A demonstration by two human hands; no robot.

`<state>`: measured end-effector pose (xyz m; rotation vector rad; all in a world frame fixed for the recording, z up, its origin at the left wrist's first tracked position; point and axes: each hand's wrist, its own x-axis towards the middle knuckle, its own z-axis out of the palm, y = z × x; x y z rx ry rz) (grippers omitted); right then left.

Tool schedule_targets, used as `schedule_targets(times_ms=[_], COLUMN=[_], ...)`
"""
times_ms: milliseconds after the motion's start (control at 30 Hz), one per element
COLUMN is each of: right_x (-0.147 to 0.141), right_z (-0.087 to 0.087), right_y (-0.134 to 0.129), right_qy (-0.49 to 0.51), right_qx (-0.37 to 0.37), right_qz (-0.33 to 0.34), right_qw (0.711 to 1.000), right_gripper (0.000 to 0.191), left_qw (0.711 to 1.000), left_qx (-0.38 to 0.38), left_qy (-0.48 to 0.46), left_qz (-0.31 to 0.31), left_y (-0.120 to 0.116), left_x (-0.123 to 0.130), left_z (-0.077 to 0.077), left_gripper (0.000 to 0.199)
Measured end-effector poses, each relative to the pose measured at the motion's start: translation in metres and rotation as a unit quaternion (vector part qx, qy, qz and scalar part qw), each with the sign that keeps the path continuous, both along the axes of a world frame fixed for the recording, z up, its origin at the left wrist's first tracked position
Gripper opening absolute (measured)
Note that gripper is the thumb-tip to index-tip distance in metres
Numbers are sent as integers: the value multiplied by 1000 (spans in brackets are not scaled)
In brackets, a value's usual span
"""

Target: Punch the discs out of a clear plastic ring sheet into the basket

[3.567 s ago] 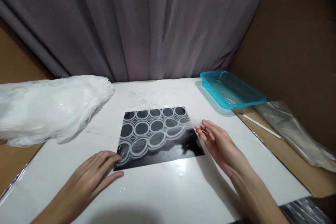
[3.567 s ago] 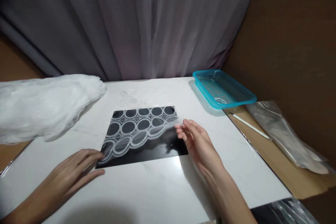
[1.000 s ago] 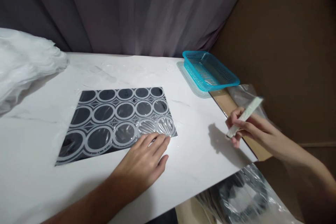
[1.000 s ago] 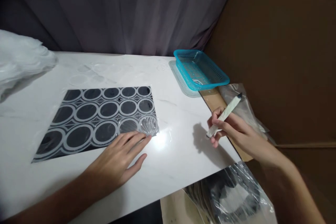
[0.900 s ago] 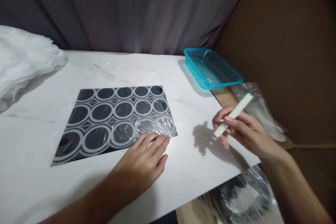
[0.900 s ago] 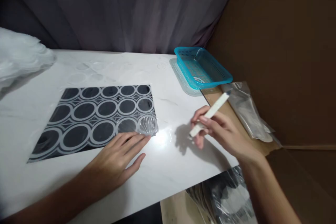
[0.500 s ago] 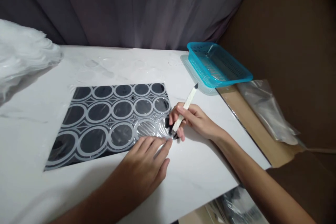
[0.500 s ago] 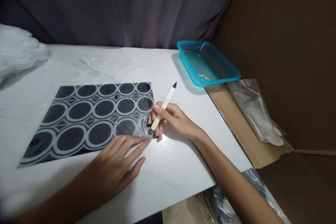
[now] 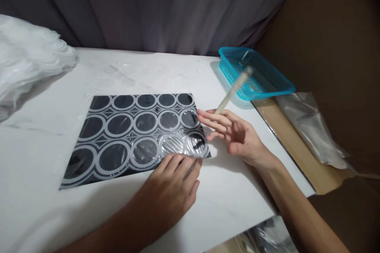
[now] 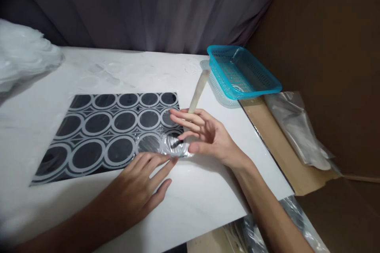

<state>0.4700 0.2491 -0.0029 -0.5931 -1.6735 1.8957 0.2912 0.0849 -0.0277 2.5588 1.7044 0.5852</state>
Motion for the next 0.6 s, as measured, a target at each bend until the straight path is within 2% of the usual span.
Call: schedule_targets(times_ms=[67,100,167,267,400,467,567,600], right_x=[-2,-3,-3,-1,0,-1,-3,-3], right_z=[-7,-10,-14,-15,-13,-15,-17,-18], right_y=[1,1,1,1,-1,-1,0,1], right_qy=[-10,-27,-75,-133,-114,-100,-96,-89], right_qx=[6,13,37,89,33,5,-2,-5], right_qz=[-68,-98,-114,-63,12,19,14,14], right_qw=[998,995,990,985,993,995,995,996], right_gripper=[31,29,47,70,85,75,37,29], left_qw=[1000,1000,1000,1000,1000,1000,1000,1000], left_qx=[-1,0,5,3,-4,-4,-3,-4], left_qy=[-7,-8,-4,4,9,7,2,1], left_qz=[2,2,3,3,0,0,-2,0], left_y=[0,0,0,0,1,1,1,1], left_x=[1,1,1,0,0,0,0,1], left_z=[0,0,0,-1,-1,0,0,1], left_gripper=[33,33,35,36,32,32,32,32])
